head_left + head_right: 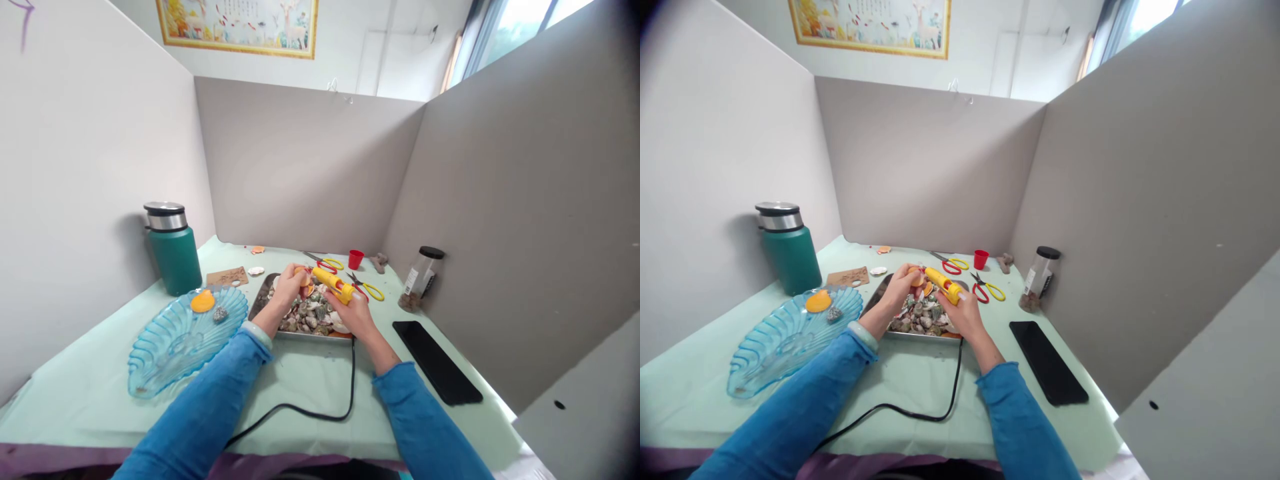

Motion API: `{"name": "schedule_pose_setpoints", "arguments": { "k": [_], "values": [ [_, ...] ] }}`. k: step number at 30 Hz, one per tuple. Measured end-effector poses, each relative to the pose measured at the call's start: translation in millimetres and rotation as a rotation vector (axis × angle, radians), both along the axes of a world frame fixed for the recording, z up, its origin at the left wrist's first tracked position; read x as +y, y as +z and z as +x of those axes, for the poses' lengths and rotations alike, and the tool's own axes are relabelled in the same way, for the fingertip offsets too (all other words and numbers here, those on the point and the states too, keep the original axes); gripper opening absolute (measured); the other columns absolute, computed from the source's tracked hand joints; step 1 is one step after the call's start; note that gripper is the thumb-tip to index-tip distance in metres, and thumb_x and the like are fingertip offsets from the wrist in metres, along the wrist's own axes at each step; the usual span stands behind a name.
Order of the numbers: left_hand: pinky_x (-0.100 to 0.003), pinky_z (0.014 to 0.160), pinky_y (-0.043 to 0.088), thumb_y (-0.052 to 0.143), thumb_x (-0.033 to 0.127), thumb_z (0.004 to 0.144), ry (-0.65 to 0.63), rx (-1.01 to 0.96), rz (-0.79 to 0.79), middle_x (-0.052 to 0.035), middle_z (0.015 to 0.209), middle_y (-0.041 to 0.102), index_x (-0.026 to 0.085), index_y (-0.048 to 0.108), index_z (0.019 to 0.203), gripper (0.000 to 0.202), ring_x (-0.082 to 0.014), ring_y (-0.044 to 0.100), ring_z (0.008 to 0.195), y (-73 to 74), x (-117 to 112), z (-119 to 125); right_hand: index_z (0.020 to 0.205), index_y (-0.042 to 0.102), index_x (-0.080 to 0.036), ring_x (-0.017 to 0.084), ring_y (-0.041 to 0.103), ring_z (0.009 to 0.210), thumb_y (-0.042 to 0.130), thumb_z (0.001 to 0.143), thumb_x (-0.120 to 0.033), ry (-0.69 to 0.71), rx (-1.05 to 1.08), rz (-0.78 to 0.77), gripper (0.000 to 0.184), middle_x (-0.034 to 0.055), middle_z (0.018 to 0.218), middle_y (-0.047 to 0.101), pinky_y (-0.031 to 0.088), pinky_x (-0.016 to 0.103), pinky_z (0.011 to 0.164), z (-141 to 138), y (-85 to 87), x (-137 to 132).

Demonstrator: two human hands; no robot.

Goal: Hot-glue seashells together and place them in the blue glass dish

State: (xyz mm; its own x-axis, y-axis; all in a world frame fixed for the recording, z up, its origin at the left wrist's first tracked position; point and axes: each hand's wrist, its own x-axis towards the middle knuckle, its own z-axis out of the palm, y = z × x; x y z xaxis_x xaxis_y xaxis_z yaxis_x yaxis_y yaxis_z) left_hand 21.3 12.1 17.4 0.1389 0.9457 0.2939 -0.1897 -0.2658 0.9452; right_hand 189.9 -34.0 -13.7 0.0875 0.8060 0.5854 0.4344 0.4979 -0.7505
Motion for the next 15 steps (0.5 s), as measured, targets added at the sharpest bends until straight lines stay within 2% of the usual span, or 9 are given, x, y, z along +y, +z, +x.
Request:
{"name": "schedule_pose_setpoints", "arguments": {
  "k": [4, 15],
  "values": [
    [-0.021, 0.039, 0.035, 0.060, 0.038, 0.079, 0.011, 0.006, 0.008, 0.0062, 0.051, 0.054, 0.020, 0.047, 0.084, 0.023, -0.0088, 0.045, 0.037, 0.0, -0.9, 0.1, 0.089, 0.072, -0.013, 0.021, 0.064, 0.069, 0.068, 0.081, -0.053, 0.002, 0.003, -0.013, 0.040, 0.0062, 0.075, 0.071, 0.051, 0.030, 0.063, 0.4, -1.3, 0.4],
    [-0.021, 0.039, 0.037, 0.064, 0.046, 0.079, 0.034, 0.025, -0.009, 0.0043, 0.056, 0.059, 0.020, 0.049, 0.087, 0.031, -0.0087, 0.046, 0.037, -2.5, 3.2, 0.2, 0.093, 0.071, -0.014, 0.021, 0.065, 0.074, 0.067, 0.081, -0.051, 0.022, 0.010, -0.008, 0.038, 0.0059, 0.082, 0.072, 0.052, 0.030, 0.067, -1.0, 0.9, -1.5]
  ]
}}
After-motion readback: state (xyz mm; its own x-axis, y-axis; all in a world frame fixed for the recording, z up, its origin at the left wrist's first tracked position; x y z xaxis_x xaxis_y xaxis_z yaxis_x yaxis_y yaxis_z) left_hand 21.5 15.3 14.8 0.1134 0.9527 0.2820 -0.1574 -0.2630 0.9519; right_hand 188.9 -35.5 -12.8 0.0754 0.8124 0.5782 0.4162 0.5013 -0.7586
